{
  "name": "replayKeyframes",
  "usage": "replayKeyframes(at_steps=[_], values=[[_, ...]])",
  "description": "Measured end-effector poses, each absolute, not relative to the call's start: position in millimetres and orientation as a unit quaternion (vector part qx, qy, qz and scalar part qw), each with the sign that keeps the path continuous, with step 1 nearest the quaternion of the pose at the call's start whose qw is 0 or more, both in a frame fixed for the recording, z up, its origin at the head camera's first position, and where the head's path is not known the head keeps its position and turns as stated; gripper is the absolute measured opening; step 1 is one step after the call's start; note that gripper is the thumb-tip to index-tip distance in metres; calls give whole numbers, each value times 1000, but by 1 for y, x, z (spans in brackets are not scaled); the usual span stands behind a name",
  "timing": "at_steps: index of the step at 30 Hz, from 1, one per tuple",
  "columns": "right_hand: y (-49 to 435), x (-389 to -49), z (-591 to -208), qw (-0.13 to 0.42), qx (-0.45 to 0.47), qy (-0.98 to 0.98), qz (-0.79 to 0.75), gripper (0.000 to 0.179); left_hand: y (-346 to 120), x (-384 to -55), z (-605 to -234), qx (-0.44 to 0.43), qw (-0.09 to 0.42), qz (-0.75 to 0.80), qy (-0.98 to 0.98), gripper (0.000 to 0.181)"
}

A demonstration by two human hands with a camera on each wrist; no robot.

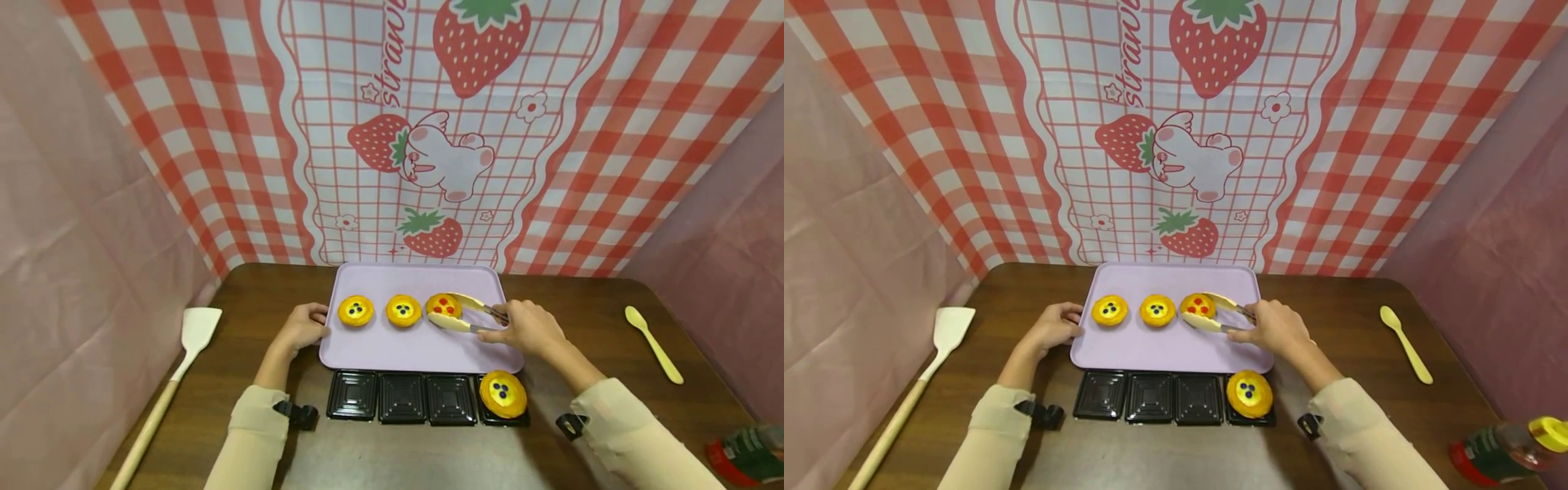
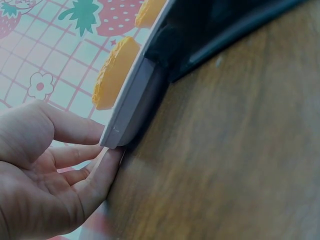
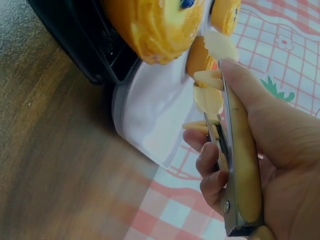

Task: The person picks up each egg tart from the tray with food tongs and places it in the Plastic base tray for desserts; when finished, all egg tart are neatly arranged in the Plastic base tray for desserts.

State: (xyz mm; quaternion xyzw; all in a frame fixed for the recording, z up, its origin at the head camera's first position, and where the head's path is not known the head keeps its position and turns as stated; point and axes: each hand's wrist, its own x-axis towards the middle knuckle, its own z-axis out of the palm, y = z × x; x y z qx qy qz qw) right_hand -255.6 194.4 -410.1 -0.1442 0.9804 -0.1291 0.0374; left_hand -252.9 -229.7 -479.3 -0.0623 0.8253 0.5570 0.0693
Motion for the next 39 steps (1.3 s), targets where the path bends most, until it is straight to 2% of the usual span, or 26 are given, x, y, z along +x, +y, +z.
replayKeyframes(at_steps=[18,23,30,39], values=[[201,-243,-389,32,-140,981,-132,94,-229,-251,-477,-65,66,554,827,51],[203,-230,-377,21,-141,980,-141,95,-228,-249,-476,-62,66,557,826,52],[209,-207,-354,-17,-164,975,-147,86,-228,-248,-477,-64,61,555,827,51],[223,-178,-337,-29,-192,973,-126,87,-226,-248,-476,-57,59,554,828,52]])
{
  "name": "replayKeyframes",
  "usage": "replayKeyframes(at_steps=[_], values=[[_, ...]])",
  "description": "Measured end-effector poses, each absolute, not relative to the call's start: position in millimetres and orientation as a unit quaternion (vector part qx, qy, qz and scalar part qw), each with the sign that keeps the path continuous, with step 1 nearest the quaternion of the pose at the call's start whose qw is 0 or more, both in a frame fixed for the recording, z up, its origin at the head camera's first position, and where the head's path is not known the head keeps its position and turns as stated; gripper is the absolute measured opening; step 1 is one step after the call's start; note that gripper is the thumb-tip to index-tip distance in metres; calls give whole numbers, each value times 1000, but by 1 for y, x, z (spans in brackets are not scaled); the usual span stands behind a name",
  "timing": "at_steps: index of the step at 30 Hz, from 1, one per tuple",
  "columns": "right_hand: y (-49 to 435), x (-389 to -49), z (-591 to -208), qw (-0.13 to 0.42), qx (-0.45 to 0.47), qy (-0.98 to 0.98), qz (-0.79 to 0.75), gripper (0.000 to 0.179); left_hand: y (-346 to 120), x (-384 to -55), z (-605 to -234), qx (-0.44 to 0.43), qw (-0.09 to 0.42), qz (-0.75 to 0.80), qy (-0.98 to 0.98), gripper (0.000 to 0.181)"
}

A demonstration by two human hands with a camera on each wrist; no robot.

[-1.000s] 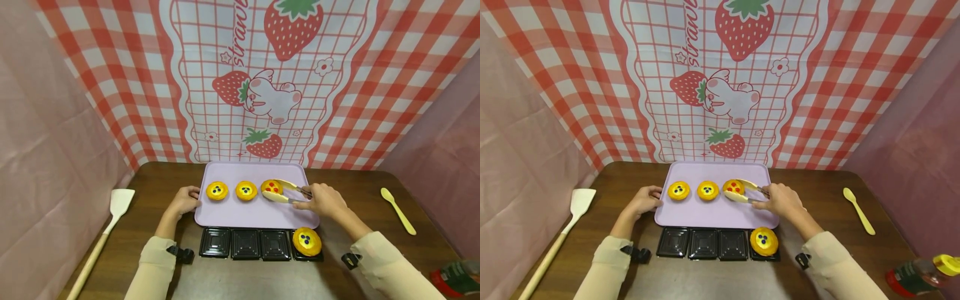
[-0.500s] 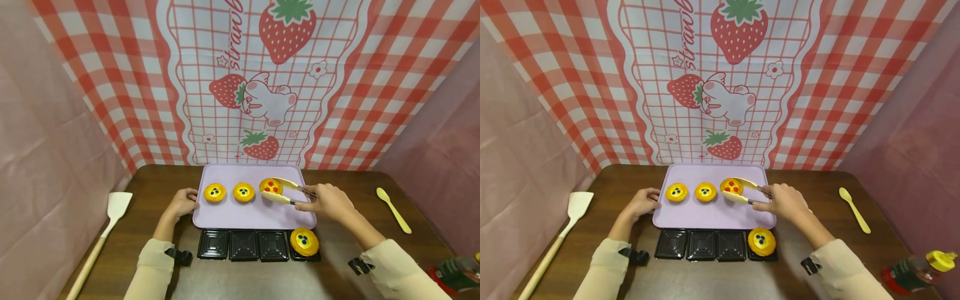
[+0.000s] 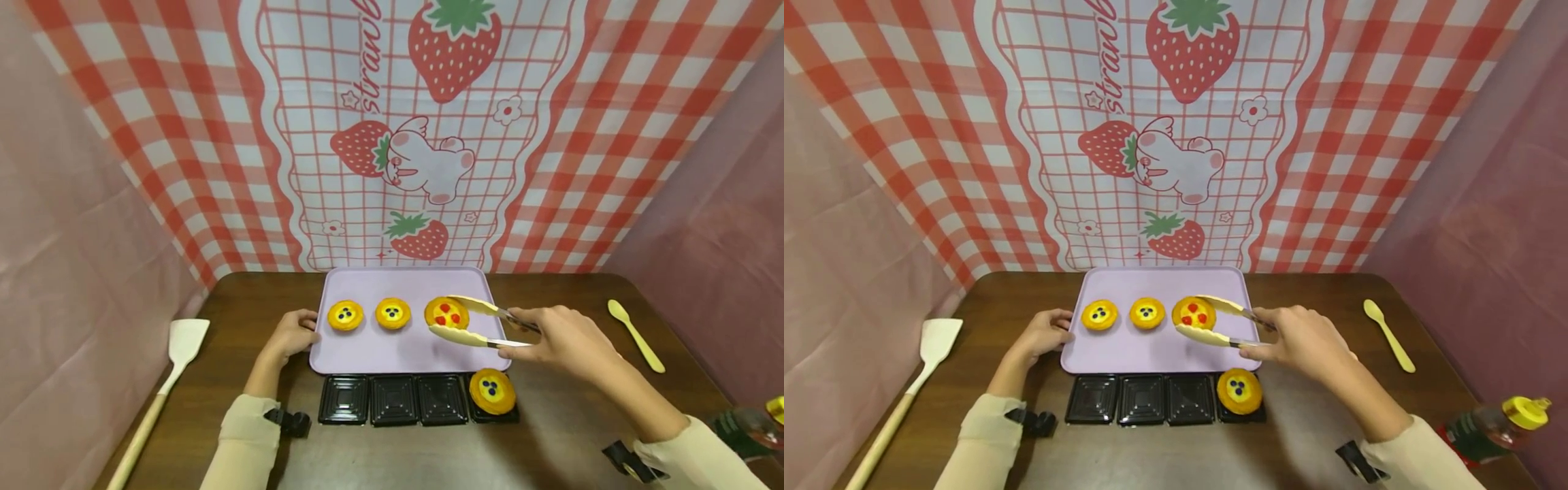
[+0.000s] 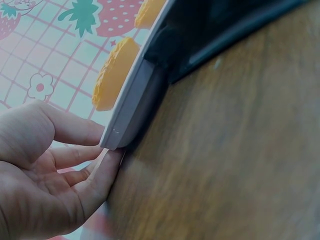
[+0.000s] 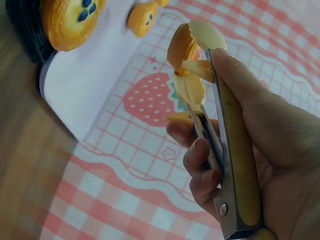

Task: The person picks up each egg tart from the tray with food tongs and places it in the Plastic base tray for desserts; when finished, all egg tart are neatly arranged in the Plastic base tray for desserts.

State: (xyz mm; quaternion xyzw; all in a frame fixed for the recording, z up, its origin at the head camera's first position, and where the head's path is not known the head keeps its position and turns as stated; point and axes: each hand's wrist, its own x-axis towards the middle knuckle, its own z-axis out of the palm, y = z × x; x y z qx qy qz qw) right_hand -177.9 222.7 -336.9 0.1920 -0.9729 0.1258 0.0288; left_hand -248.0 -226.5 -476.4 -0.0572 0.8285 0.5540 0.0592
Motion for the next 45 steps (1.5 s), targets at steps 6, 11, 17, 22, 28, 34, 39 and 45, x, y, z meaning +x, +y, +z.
replayKeyframes(at_steps=[6,11,17,22,28,34,39,45], values=[[227,-162,-335,22,217,-970,109,91,-226,-248,-480,-62,58,554,828,51],[231,-152,-335,19,230,-968,101,90,-226,-248,-479,-59,61,550,831,51],[233,-147,-335,23,238,-966,94,89,-228,-249,-479,-60,60,548,832,51],[232,-145,-339,21,244,-965,95,87,-228,-249,-479,-63,67,548,832,51],[229,-140,-347,10,259,-960,102,79,-227,-251,-479,-62,63,554,828,51],[225,-134,-360,0,284,-954,96,77,-228,-251,-478,-61,66,563,821,51],[221,-132,-367,-13,288,-952,100,77,-228,-251,-476,-63,64,557,826,51],[219,-132,-373,-14,282,-956,81,76,-227,-252,-480,-54,65,564,822,51]])
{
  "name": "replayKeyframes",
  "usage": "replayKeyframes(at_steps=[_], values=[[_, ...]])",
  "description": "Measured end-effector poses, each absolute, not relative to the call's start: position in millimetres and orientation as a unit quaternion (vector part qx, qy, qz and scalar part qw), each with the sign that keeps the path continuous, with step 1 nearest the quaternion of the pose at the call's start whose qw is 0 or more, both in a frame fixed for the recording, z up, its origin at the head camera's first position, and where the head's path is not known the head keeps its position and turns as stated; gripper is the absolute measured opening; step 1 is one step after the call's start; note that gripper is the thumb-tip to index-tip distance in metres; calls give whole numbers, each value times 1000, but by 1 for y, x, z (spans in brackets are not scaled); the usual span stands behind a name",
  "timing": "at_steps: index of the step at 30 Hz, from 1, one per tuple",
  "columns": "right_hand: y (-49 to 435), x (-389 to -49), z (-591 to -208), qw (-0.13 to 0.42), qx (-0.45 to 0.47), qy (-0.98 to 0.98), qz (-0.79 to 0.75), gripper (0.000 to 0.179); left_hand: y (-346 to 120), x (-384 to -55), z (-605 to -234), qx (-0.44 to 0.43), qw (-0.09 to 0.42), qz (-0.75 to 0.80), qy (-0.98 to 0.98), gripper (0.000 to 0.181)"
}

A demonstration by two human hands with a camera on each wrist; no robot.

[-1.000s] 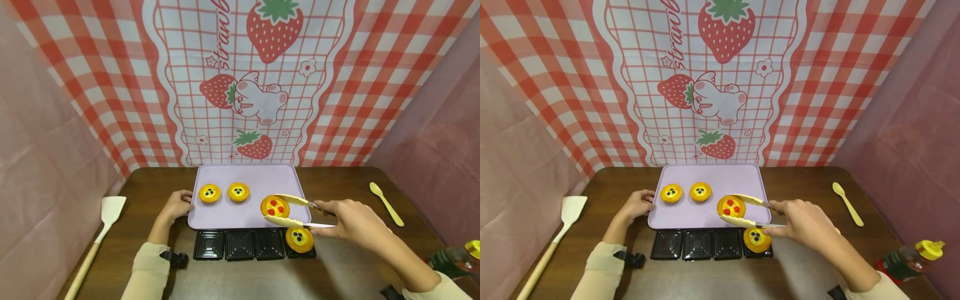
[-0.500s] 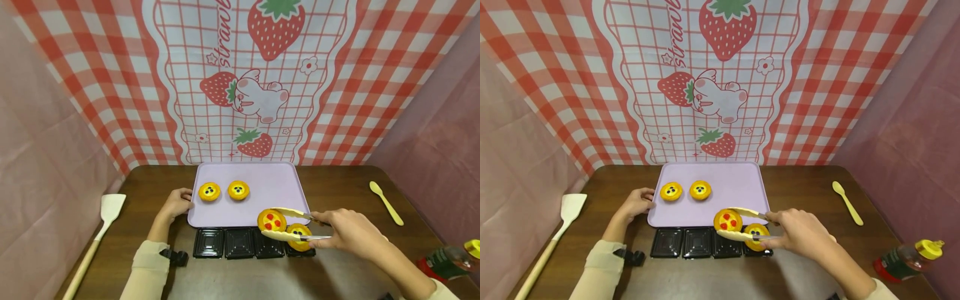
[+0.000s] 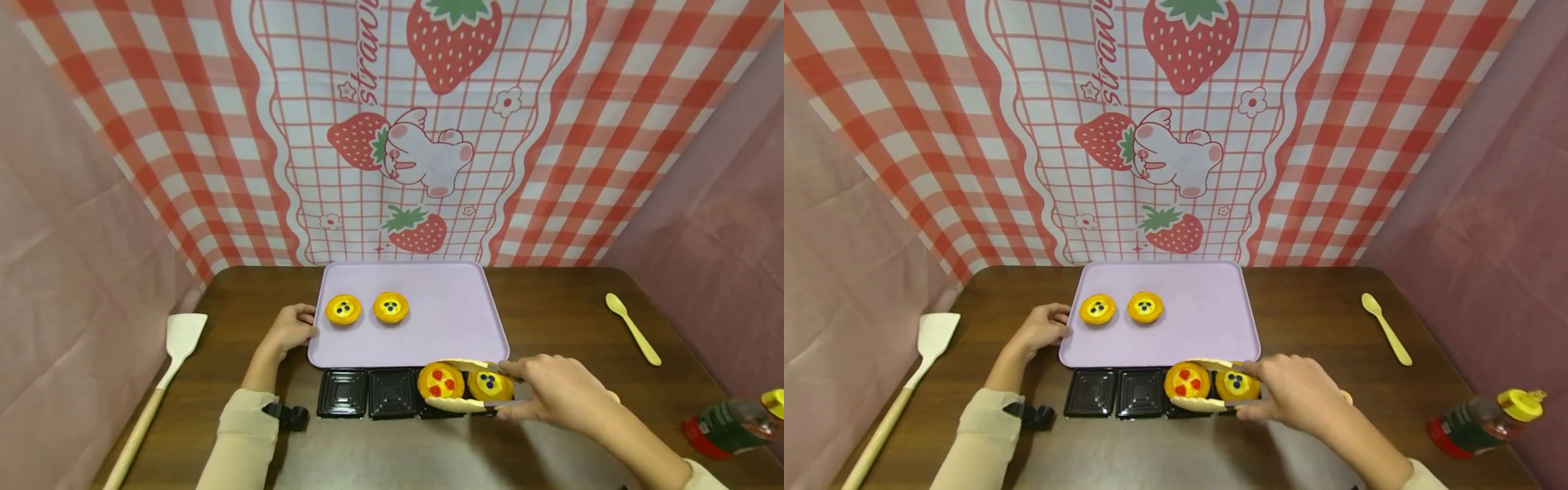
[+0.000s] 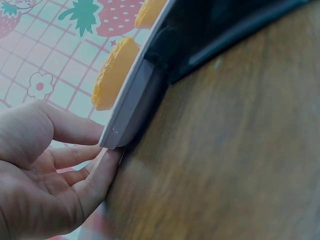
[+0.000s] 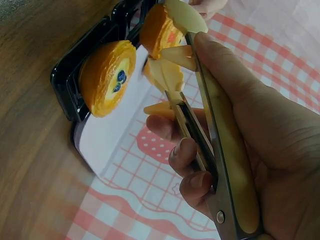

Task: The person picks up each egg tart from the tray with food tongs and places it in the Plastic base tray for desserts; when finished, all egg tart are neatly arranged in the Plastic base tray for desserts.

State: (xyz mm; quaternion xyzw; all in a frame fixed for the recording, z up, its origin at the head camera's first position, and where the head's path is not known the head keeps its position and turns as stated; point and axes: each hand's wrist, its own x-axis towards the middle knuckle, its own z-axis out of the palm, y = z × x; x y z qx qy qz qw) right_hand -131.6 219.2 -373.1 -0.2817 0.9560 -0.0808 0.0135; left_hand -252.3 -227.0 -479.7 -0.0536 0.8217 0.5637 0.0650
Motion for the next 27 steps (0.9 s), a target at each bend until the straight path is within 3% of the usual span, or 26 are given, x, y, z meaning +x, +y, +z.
replayKeyframes(at_steps=[21,27], values=[[218,-133,-385,19,-280,957,-67,71,-227,-253,-480,-51,68,564,821,52],[217,-134,-383,5,-278,958,-71,81,-228,-252,-479,-57,69,564,821,52]])
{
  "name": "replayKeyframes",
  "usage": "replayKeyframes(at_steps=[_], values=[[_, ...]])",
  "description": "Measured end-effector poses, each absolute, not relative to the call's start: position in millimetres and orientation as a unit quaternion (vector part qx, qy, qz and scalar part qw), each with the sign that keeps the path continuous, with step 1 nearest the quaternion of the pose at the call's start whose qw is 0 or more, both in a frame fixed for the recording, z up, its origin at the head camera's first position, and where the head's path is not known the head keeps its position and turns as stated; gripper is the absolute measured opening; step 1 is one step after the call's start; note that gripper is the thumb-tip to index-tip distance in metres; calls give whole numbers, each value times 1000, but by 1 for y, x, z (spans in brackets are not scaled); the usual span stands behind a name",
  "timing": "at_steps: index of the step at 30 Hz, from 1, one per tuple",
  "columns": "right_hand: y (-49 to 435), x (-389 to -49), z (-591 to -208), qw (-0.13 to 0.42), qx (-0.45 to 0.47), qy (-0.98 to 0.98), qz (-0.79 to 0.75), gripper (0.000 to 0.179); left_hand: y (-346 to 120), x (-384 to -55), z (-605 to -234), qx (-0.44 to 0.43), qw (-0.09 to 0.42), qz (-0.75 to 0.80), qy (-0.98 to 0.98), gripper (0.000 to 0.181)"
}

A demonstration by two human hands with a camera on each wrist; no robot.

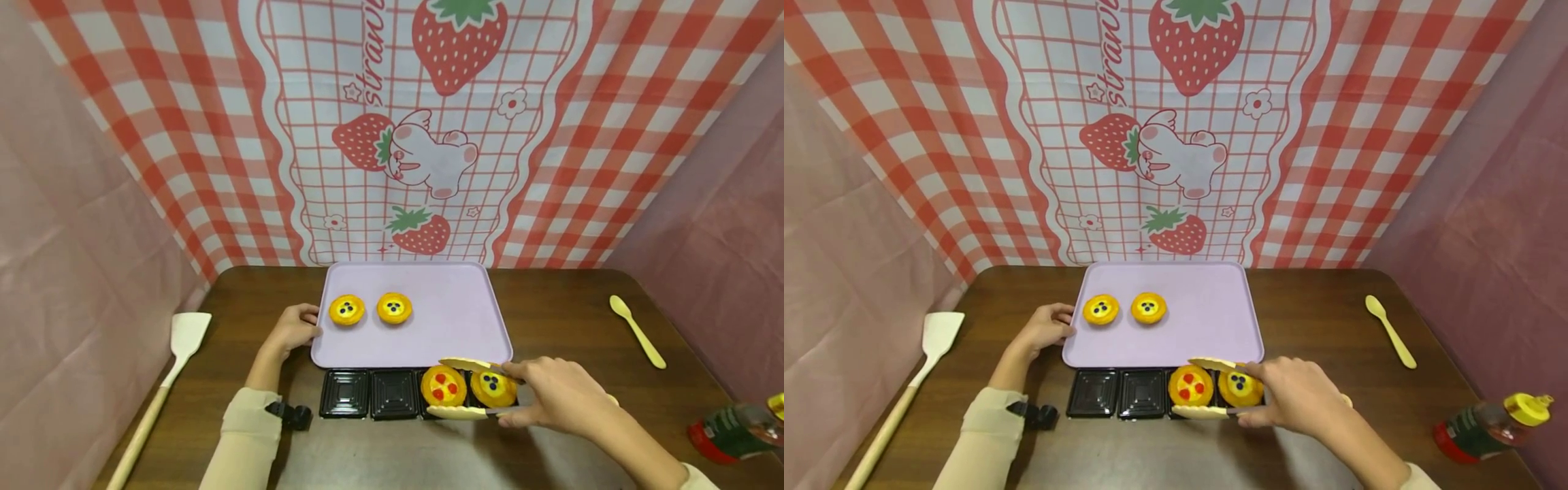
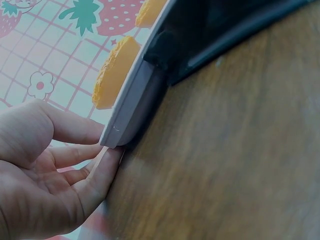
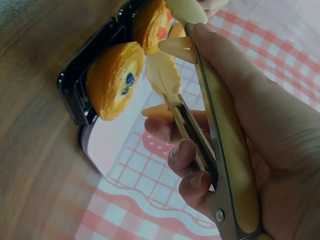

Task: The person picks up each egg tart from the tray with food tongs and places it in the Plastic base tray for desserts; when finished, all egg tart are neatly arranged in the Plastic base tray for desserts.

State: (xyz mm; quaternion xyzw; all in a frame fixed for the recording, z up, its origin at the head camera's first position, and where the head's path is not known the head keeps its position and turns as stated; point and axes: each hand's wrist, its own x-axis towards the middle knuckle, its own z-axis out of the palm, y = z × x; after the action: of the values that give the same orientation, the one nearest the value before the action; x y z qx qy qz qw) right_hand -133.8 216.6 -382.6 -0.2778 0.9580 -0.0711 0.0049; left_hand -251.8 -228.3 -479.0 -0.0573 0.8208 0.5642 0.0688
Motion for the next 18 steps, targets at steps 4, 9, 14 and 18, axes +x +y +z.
replayKeyframes(at_steps=[4,9,14,18], values=[[217,-133,-380,-5,-272,959,-76,87,-229,-252,-479,-57,68,562,823,52],[216,-131,-377,-12,-258,962,-84,101,-228,-251,-478,-56,68,555,827,52],[214,-130,-371,-48,-248,964,-81,101,-228,-252,-479,-62,68,553,828,51],[215,-131,-365,-74,-244,964,-82,96,-228,-252,-480,-59,68,553,828,51]])
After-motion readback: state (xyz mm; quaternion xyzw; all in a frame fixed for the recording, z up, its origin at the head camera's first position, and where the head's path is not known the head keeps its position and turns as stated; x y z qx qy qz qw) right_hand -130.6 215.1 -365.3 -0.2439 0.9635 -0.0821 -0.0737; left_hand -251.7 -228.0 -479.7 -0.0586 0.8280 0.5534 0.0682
